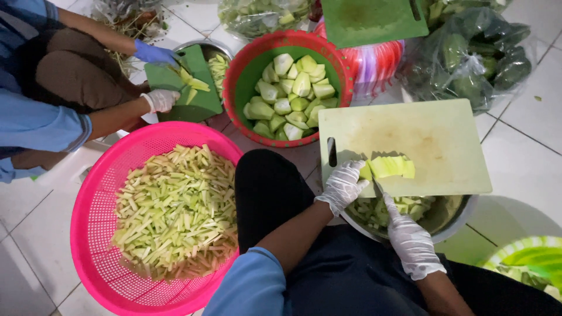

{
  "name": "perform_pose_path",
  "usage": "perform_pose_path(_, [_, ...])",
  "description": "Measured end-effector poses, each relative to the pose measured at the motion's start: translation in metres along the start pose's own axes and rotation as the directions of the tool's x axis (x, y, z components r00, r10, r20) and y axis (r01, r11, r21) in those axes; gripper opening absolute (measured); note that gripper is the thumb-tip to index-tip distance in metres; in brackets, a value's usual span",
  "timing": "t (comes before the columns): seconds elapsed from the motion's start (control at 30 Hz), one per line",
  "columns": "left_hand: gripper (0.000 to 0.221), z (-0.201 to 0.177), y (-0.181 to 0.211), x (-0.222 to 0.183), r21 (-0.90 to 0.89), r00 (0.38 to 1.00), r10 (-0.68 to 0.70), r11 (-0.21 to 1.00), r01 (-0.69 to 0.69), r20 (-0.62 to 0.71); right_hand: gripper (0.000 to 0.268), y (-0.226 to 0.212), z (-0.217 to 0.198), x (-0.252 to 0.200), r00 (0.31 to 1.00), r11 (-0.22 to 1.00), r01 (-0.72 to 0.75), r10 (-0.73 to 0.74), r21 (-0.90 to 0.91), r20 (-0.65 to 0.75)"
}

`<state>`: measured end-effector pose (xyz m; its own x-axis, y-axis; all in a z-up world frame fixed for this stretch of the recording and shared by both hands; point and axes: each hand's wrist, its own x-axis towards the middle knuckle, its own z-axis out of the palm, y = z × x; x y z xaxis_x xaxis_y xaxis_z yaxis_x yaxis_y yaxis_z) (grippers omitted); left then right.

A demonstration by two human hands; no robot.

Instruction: Slicing vegetables into thin strips using a knife and a cutting board while sitting on the floor.

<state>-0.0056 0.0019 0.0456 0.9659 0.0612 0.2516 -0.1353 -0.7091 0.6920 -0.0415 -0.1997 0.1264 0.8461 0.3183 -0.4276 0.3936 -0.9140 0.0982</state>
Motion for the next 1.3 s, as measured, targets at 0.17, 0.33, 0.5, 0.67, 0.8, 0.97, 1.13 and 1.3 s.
perform_pose_path(0.17, [0.054, 0.001, 0.001, -0.001, -0.020, 0.999, -0.048, 0.999, 0.048, 0.013, 0.062, 0.003, -0.015, 0.000, 0.993, 0.973, -0.085, 0.065, 0.216, 0.096])
perform_pose_path(0.33, [0.059, 0.016, -0.013, 0.004, 0.038, 0.968, -0.193, 0.981, 0.189, 0.160, 0.063, -0.010, -0.052, -0.012, 0.968, 0.904, -0.175, 0.085, 0.390, 0.238])
perform_pose_path(0.5, [0.060, 0.047, -0.046, -0.005, 0.085, 0.970, -0.157, 0.986, 0.144, 0.186, 0.066, -0.006, -0.064, -0.019, 0.954, 0.889, -0.219, 0.108, 0.402, 0.281])
perform_pose_path(0.67, [0.037, 0.013, -0.031, 0.011, -0.078, 0.806, -0.507, 0.830, 0.552, 0.304, 0.059, 0.002, -0.050, -0.021, 0.961, 0.828, -0.230, 0.111, 0.511, 0.252])
perform_pose_path(0.8, [0.036, 0.015, -0.029, 0.013, -0.026, 0.757, -0.568, 0.795, 0.607, 0.323, 0.056, -0.013, -0.069, -0.033, 0.962, 0.840, -0.232, 0.125, 0.490, 0.241])
perform_pose_path(0.97, [0.031, -0.001, -0.020, 0.015, -0.036, 0.776, -0.533, 0.816, 0.576, 0.338, 0.055, -0.018, -0.077, -0.034, 0.985, 0.872, -0.148, 0.087, 0.466, 0.151])
perform_pose_path(1.13, [0.028, -0.001, -0.016, 0.014, -0.006, 0.818, -0.477, 0.863, 0.506, 0.321, 0.056, -0.021, -0.078, -0.028, 0.976, 0.874, -0.170, 0.086, 0.455, 0.199])
perform_pose_path(1.3, [0.024, 0.000, -0.016, 0.012, -0.036, 0.865, -0.414, 0.897, 0.440, 0.283, 0.061, -0.019, -0.036, -0.015, 0.986, 0.915, -0.107, 0.049, 0.389, 0.156])
